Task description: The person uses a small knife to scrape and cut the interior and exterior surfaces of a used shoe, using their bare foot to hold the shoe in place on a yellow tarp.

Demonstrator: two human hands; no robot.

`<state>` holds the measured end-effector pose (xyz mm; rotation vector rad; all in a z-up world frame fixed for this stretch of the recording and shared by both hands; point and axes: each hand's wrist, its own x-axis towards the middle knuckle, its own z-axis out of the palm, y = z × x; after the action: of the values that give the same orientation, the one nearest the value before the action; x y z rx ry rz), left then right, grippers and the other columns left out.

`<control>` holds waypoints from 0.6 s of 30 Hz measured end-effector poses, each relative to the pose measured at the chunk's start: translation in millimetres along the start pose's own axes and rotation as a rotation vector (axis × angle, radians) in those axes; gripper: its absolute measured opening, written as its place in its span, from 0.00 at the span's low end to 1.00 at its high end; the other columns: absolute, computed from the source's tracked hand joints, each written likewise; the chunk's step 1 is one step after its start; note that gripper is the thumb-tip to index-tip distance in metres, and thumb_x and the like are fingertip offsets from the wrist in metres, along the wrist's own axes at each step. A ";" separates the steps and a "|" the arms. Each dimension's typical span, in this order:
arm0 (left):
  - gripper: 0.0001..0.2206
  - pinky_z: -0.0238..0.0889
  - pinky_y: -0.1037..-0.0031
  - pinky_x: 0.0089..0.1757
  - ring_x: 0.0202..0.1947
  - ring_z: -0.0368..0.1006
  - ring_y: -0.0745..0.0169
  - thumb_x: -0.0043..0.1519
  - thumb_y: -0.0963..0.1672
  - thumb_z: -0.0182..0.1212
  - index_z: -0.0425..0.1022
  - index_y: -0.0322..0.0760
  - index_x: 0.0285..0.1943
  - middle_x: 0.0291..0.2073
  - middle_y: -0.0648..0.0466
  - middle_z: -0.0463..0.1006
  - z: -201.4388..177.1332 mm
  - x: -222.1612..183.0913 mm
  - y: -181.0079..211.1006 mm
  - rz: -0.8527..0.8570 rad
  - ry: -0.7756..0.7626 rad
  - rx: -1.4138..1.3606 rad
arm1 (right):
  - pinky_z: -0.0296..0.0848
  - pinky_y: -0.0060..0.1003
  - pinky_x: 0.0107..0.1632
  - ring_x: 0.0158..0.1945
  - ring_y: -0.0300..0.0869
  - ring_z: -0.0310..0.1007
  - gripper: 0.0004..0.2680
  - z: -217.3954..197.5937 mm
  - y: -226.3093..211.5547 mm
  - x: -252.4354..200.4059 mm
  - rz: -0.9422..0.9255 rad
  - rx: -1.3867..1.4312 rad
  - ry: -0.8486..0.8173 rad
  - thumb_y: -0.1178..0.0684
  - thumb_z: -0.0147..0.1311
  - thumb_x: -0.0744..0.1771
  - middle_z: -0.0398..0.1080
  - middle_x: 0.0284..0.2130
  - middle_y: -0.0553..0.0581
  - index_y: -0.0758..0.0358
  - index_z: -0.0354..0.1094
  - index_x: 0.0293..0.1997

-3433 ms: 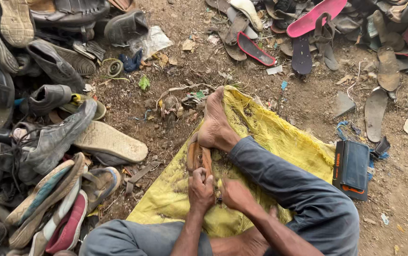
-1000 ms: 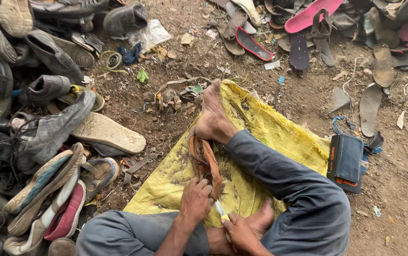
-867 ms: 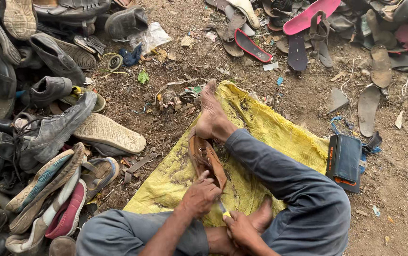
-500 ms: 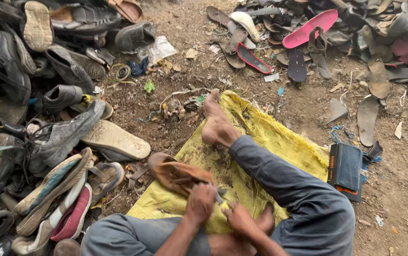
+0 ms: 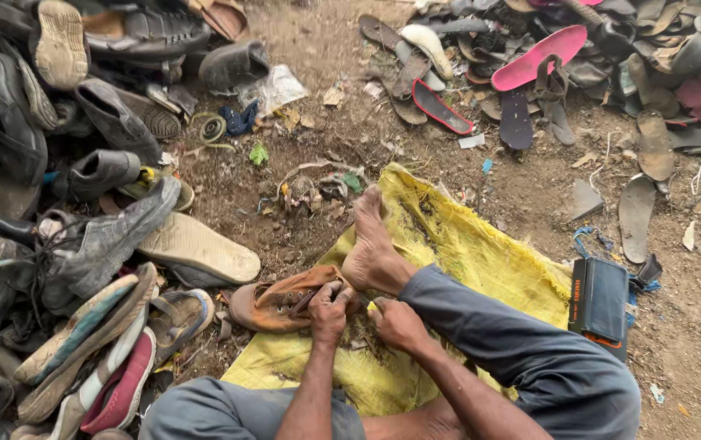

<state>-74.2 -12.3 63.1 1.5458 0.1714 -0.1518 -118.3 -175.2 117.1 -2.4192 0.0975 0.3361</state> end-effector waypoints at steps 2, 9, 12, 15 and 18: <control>0.05 0.70 0.73 0.35 0.31 0.76 0.66 0.61 0.41 0.65 0.83 0.32 0.40 0.32 0.53 0.84 -0.5 -11.0 -11.7 0.025 0.003 -0.033 | 0.69 0.57 0.49 0.44 0.64 0.73 0.12 2.2 -18.5 -27.8 0.110 -0.124 -0.041 0.46 0.49 0.68 0.74 0.37 0.71 0.64 0.71 0.44; 0.05 0.71 0.76 0.37 0.31 0.76 0.67 0.60 0.40 0.67 0.83 0.32 0.41 0.31 0.54 0.84 -7.7 -5.0 -17.3 0.084 0.034 -0.106 | 0.70 0.58 0.48 0.45 0.63 0.74 0.12 -21.7 -42.5 -63.1 0.265 -0.141 -0.087 0.44 0.48 0.68 0.75 0.36 0.70 0.60 0.70 0.47; 0.05 0.73 0.76 0.37 0.31 0.78 0.67 0.61 0.40 0.65 0.83 0.33 0.41 0.31 0.54 0.84 -12.7 -8.8 -7.9 0.041 0.018 -0.111 | 0.70 0.58 0.47 0.43 0.64 0.75 0.11 -20.7 -45.4 -47.3 0.322 -0.117 -0.130 0.44 0.47 0.68 0.75 0.33 0.69 0.60 0.71 0.44; 0.06 0.76 0.74 0.36 0.31 0.79 0.66 0.59 0.40 0.65 0.83 0.33 0.43 0.33 0.54 0.85 -11.2 -11.0 -8.9 -0.076 0.072 -0.266 | 0.71 0.60 0.43 0.40 0.65 0.75 0.12 3.7 -53.1 -20.9 0.147 -0.261 -0.069 0.46 0.46 0.69 0.73 0.32 0.71 0.68 0.68 0.42; 0.07 0.74 0.73 0.38 0.33 0.77 0.64 0.59 0.38 0.67 0.83 0.28 0.44 0.35 0.51 0.84 -10.1 -7.1 -19.7 -0.009 0.147 -0.391 | 0.69 0.62 0.40 0.33 0.66 0.74 0.11 22.5 -55.4 -54.3 0.117 -0.256 0.003 0.48 0.43 0.70 0.73 0.25 0.73 0.68 0.64 0.44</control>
<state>-85.4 -2.6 45.1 1.1659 0.3058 -0.0089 -166.7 -119.4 149.7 -2.6731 0.2092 0.4202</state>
